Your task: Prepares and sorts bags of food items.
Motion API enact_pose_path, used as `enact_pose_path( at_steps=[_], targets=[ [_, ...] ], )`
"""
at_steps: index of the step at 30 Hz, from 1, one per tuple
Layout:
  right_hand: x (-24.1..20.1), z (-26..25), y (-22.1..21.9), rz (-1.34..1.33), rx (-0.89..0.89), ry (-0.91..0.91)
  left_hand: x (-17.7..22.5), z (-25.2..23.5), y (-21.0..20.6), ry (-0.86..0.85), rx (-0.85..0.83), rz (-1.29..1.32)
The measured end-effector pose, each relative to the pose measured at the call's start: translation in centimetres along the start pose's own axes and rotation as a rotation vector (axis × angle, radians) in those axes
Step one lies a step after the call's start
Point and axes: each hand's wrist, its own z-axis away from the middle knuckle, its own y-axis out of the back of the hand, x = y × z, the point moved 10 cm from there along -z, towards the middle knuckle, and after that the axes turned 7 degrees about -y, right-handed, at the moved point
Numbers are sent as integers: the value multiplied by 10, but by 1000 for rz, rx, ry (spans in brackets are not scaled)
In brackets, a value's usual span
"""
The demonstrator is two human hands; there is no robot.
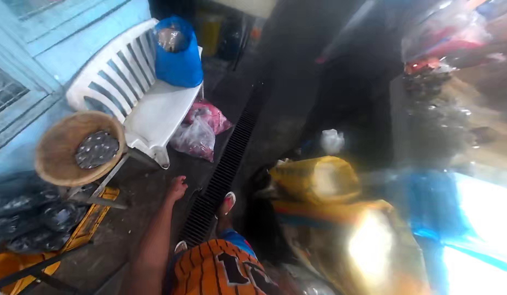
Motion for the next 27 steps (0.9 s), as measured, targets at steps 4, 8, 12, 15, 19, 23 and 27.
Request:
enact_pose_path(
  at_steps=[4,8,12,15,19,23,27],
  targets=[
    [-68,-35,116,-67,34,-58,-29,64,-34,310,-153,-10],
    [-170,-62,260,-199,115,112,-83,83,-59,665,-244,-34],
    [-274,-71,355,-201,204,142,-51,52,-72,785,-189,163],
    [-360,-79,386,-161,202,214,1,-18,-89,720,-200,207],
    [-447,-117,399,69,171,218,69,-147,-98,604,-152,265],
    [-502,-151,433,225,193,132,119,-284,-90,566,-124,311],
    [-522,-119,500,101,238,-80,187,-388,-42,596,-84,281]
  ],
)
